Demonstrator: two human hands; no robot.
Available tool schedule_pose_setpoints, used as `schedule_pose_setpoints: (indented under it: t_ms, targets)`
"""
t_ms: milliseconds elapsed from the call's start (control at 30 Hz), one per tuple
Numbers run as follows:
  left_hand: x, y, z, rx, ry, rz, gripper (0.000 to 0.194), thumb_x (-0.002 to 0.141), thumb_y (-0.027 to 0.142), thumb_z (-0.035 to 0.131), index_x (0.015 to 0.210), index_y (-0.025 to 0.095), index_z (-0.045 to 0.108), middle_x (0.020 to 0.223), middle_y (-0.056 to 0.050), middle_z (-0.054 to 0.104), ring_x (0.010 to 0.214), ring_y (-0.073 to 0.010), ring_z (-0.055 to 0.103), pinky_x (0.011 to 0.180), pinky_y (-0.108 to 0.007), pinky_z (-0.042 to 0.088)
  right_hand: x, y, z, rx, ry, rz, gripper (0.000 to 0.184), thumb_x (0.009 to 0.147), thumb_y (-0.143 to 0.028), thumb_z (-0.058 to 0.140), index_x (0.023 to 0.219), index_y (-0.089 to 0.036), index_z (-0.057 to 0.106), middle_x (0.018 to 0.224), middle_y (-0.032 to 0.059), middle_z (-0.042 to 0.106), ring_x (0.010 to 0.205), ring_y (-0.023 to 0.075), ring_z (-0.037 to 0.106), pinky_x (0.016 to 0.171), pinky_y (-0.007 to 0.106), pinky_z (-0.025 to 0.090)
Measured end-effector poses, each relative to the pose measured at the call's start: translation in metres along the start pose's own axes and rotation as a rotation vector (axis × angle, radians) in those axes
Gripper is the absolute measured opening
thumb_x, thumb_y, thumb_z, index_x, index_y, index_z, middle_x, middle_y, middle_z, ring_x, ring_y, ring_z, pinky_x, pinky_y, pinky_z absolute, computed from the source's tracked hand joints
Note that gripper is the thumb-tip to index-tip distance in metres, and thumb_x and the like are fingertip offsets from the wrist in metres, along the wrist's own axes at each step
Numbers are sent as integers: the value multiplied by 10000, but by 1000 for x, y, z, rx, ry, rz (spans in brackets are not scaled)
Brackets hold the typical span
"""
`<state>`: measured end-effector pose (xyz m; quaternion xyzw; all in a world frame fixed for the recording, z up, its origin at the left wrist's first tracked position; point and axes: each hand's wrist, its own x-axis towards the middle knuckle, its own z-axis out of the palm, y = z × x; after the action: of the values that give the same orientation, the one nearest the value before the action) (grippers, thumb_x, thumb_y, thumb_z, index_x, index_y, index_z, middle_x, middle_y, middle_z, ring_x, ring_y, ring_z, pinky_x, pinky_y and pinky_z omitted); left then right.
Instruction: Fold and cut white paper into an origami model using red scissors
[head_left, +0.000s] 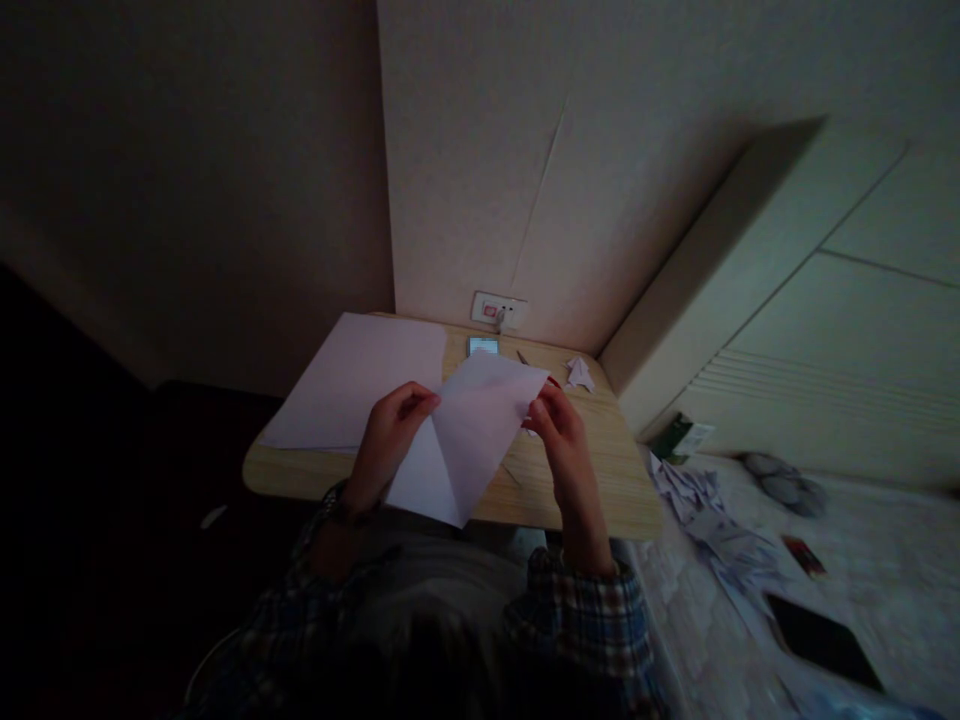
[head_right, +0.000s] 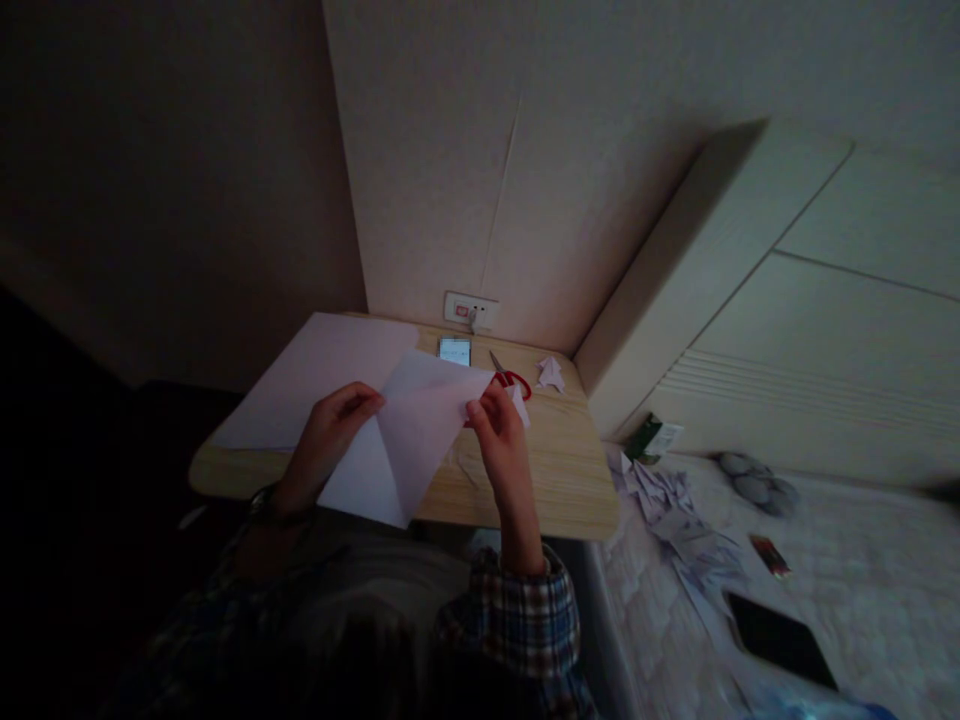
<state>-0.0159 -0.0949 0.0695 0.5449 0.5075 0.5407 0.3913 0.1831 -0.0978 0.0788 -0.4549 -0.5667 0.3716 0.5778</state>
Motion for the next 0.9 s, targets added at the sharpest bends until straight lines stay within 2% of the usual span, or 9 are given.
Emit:
schedule_pose_setpoints:
  t_ms: [100, 167, 233, 333, 400, 467, 600, 767, 900]
  targets:
    - [1, -2, 0, -14, -38, 8, 159, 734, 342, 611, 718, 188, 575, 698, 7, 621, 699, -157, 574, 631, -243, 427, 3, 8, 13, -87, 32, 42, 305, 777, -489, 566, 717, -190, 577, 626, -4, 568, 584, 151, 525, 508, 255, 411]
    - [1, -4, -1, -25, -2, 12, 168, 728, 347, 618, 771, 195, 562, 715, 6, 620, 706, -158, 578, 629, -242, 426, 7, 13, 22, -132, 68, 46, 360, 795, -508, 531, 620, -193, 525, 554, -18, 505, 511, 132, 457, 452, 244, 345]
    - [2, -7, -3, -31, 66, 17, 205, 718, 352, 630, 813, 207, 522, 706, 19, 602, 679, -149, 571, 601, -232, 410, 15, 17, 28, -171, 29, 13, 406, 815, -534, 485, 587, -199, 495, 535, -19, 489, 496, 130, 449, 443, 242, 331]
    - [4, -11, -9, -47, 147, 37, 245, 716, 353, 633, 814, 221, 450, 687, 43, 561, 621, -125, 538, 554, -211, 368, 36, 23, 20, -271, -48, -37, 473, 896, -528, 326, 666, -184, 556, 610, 11, 581, 565, 145, 548, 527, 252, 426]
    - [5, -13, -14, -52, 180, 59, 234, 724, 340, 620, 797, 225, 430, 676, 49, 536, 606, -117, 518, 545, -206, 355, 54, 30, 5, -498, -4, -30, 471, 946, -431, 242, 850, -161, 616, 777, 48, 670, 692, 151, 620, 626, 256, 472]
    - [5, -13, -17, -40, 208, 78, 206, 730, 321, 605, 768, 224, 427, 669, 48, 515, 616, -118, 511, 558, -207, 361, 74, 40, -14, -793, 56, 22, 359, 925, -351, 349, 889, -141, 638, 875, 87, 694, 797, 177, 639, 704, 276, 474]
    - [6, -12, -19, -17, 267, 99, 162, 737, 295, 592, 721, 216, 452, 678, 39, 522, 655, -124, 523, 605, -214, 386, 102, 62, -41, -999, 97, 110, 231, 853, -236, 498, 931, -88, 659, 1005, 179, 679, 963, 246, 613, 809, 329, 440]
    - [7, -13, -20, 12, 320, 135, 68, 730, 239, 580, 683, 200, 551, 689, 29, 589, 722, -143, 571, 702, -245, 435, 109, 82, -38, -1175, 30, 205, 224, 815, -256, 594, 929, -84, 681, 1043, 209, 665, 985, 269, 613, 767, 317, 436]
    - [5, -10, -22, 67, 277, 128, 166, 747, 215, 511, 672, 183, 655, 768, -6, 681, 820, -176, 607, 802, -278, 447, 111, 90, -30, -1232, 7, 225, 258, 800, -228, 614, 987, -60, 672, 1068, 231, 658, 986, 285, 624, 763, 325, 435]
